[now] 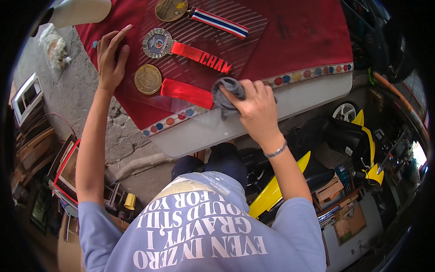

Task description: The person wipes several medals and their ribbons with a gray cloth on a table covered with a red cloth. They handle the medals one by one, wiping the surfaces and ribbons, and occasionally rearranging them on the table.

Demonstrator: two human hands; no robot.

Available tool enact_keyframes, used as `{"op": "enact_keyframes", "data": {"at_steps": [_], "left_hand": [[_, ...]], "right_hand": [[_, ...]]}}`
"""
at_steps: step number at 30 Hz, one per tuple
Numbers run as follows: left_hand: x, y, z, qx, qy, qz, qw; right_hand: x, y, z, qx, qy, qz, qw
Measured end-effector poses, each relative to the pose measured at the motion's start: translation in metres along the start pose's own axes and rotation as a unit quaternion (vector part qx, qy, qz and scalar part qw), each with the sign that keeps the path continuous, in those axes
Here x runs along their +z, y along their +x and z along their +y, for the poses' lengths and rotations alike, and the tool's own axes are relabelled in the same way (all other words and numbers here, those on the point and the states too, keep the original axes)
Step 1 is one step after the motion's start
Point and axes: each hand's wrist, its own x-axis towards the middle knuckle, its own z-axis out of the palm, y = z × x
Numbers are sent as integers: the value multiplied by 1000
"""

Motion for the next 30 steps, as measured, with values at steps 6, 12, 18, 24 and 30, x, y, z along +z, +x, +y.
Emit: {"op": "enact_keyframes", "data": {"at_steps": [6, 12, 18, 24, 30], "left_hand": [[0, -2, -2, 3, 1, 3, 1000], [1, -2, -4, 8, 0, 6, 1000], [2, -2, -5, 12, -10, 7, 1000], [0, -2, -4, 12, 4, -3, 1000], [1, 0, -3, 15, 6, -9, 1000]], "right_hand": [[-9, 2, 26, -87, -43, -37, 995], [-8, 12, 20, -133, -69, -36, 988], [-11, -3, 35, -111, -74, -24, 991], [-7, 24, 59, -49, -81, 36, 995], [-32, 58, 87, -209, -158, 15, 965]]}}
